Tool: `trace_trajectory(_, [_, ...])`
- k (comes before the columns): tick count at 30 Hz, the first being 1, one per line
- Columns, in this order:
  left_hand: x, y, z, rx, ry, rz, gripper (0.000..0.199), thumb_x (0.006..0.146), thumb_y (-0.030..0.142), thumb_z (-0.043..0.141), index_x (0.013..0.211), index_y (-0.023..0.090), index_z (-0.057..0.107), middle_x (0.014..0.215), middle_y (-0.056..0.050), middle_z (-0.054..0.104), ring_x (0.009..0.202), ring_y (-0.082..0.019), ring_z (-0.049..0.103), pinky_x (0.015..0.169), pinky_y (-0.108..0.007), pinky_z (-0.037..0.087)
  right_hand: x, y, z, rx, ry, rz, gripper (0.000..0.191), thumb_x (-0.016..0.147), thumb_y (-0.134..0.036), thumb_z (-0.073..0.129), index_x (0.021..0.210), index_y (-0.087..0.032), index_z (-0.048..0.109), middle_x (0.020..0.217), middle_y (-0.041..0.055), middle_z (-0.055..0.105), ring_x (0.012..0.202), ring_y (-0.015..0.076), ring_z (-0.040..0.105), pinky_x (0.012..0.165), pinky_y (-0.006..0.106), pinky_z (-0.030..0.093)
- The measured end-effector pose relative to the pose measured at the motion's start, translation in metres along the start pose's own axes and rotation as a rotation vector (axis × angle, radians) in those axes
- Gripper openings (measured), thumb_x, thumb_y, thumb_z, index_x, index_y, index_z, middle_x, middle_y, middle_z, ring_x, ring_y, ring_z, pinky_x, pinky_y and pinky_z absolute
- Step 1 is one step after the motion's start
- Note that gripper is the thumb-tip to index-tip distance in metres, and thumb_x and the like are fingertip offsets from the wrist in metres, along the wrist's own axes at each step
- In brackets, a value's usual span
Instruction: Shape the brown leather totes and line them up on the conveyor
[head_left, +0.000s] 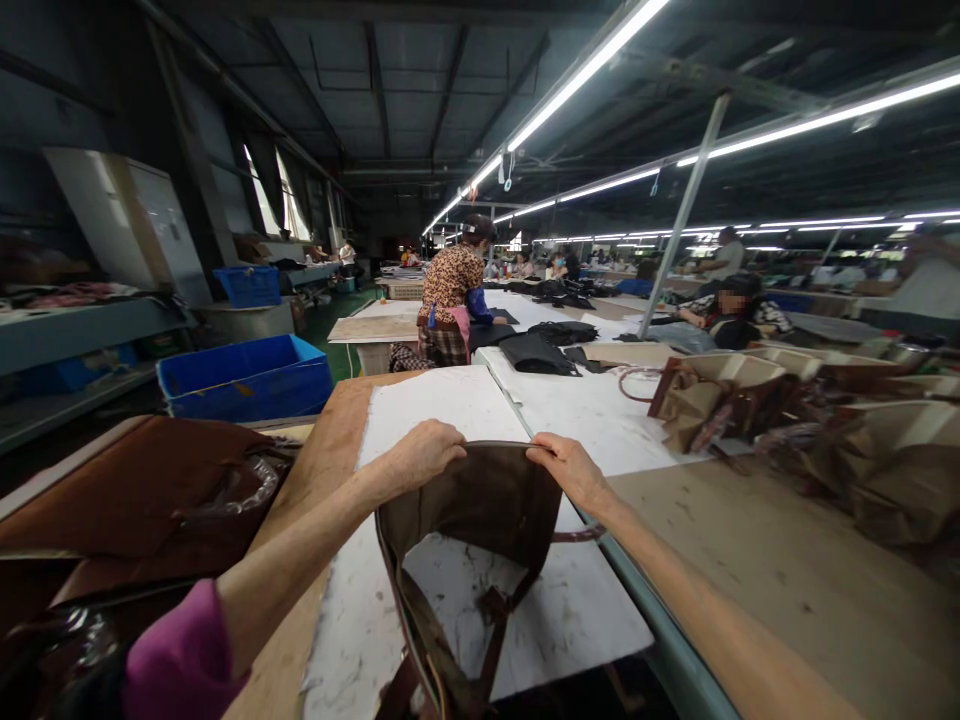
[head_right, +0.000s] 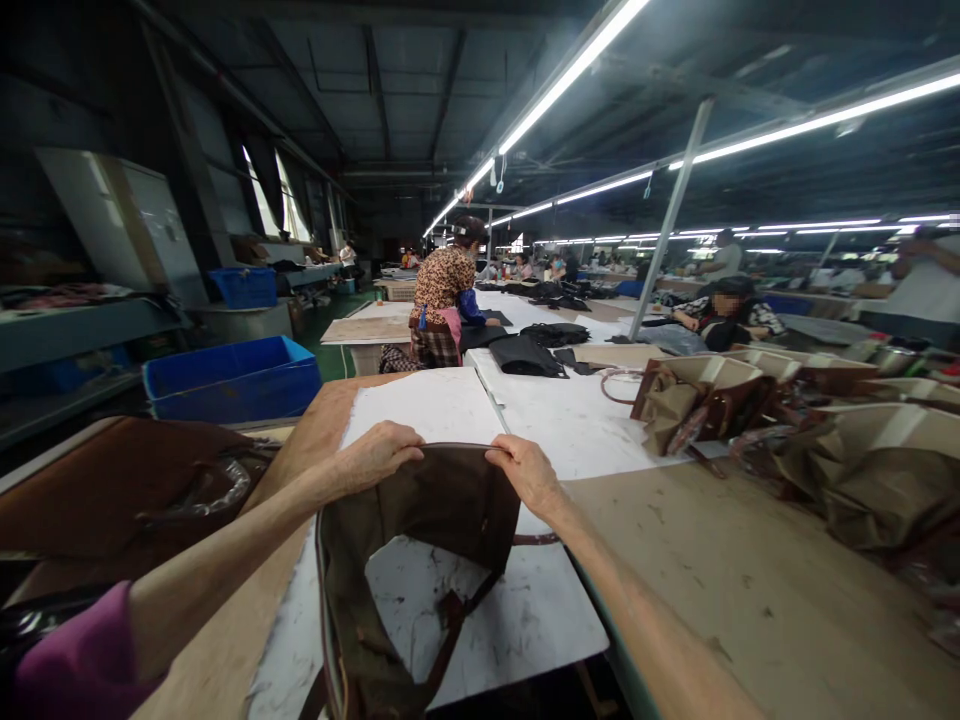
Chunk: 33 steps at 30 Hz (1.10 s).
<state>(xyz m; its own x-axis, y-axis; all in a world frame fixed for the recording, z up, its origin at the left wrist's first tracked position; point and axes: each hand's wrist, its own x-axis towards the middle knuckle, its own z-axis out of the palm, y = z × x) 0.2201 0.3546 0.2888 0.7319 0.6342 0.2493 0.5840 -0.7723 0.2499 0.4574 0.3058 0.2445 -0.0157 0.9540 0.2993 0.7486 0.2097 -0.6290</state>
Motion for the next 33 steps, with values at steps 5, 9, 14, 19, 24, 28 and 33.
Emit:
trace_trajectory(5, [0.001, -0.005, 0.002, -0.195, -0.030, -0.098, 0.020, 0.073, 0.023, 0.047, 0.074, 0.015, 0.065, 0.067, -0.001, 0.064, 0.064, -0.012, 0.053, 0.059, -0.021, 0.036, -0.002, 0.000, 0.000, -0.009, 0.001, -0.011, 0.023, 0.077, -0.037, 0.044, 0.064, -0.019, 0.050, 0.057, -0.0048, 0.044, 0.058, 0.0111, 0.041, 0.053, 0.022, 0.027])
trace_trajectory(9, [0.001, -0.005, 0.002, -0.244, -0.040, -0.119, 0.021, 0.072, 0.024, 0.047, 0.075, 0.014, 0.065, 0.067, 0.000, 0.063, 0.063, -0.012, 0.052, 0.058, -0.021, 0.035, -0.002, 0.002, 0.001, -0.025, -0.013, -0.030, 0.023, 0.078, -0.037, 0.044, 0.064, -0.019, 0.050, 0.057, -0.0051, 0.044, 0.058, 0.0111, 0.042, 0.053, 0.022, 0.028])
trace_trajectory(14, [0.001, 0.001, 0.002, -0.097, -0.004, -0.099, 0.023, 0.074, 0.023, 0.044, 0.070, 0.013, 0.064, 0.066, -0.003, 0.064, 0.063, -0.013, 0.052, 0.060, -0.022, 0.035, -0.002, 0.002, 0.003, -0.250, 0.113, -0.066, 0.022, 0.080, -0.036, 0.045, 0.070, -0.020, 0.056, 0.069, -0.0017, 0.054, 0.069, 0.0138, 0.048, 0.060, 0.024, 0.032])
trace_trajectory(19, [0.003, 0.009, -0.002, -0.009, -0.024, -0.124, 0.024, 0.076, 0.021, 0.042, 0.066, 0.013, 0.062, 0.066, -0.004, 0.063, 0.063, -0.013, 0.054, 0.060, -0.022, 0.036, -0.004, -0.010, 0.009, -0.574, 0.261, -0.294, 0.011, 0.080, -0.029, 0.052, 0.082, -0.021, 0.059, 0.082, 0.0030, 0.059, 0.084, 0.0176, 0.049, 0.075, 0.028, 0.033])
trace_trajectory(24, [0.003, 0.014, -0.004, 0.055, -0.039, -0.149, 0.024, 0.077, 0.019, 0.042, 0.065, 0.013, 0.062, 0.064, -0.005, 0.063, 0.062, -0.013, 0.054, 0.058, -0.022, 0.036, -0.003, -0.024, 0.023, -0.646, 0.254, -0.337, 0.009, 0.081, -0.024, 0.051, 0.086, -0.019, 0.057, 0.079, 0.0039, 0.060, 0.081, 0.0177, 0.050, 0.073, 0.028, 0.033])
trace_trajectory(28, [0.003, 0.007, 0.002, 0.109, -0.018, -0.093, 0.025, 0.079, 0.020, 0.040, 0.068, 0.014, 0.061, 0.068, -0.006, 0.064, 0.066, -0.015, 0.056, 0.061, -0.023, 0.037, 0.001, -0.029, 0.029, -0.601, 0.253, -0.325, 0.010, 0.083, -0.026, 0.049, 0.082, -0.021, 0.058, 0.076, 0.0022, 0.061, 0.079, 0.0164, 0.052, 0.072, 0.026, 0.033])
trace_trajectory(33, [0.004, 0.003, 0.007, 0.166, -0.017, -0.080, 0.026, 0.080, 0.022, 0.039, 0.070, 0.014, 0.061, 0.072, -0.007, 0.064, 0.070, -0.017, 0.057, 0.064, -0.025, 0.039, 0.005, -0.027, 0.027, -0.533, 0.234, -0.304, 0.014, 0.084, -0.029, 0.046, 0.081, -0.022, 0.058, 0.075, -0.0004, 0.062, 0.077, 0.0144, 0.053, 0.071, 0.024, 0.034])
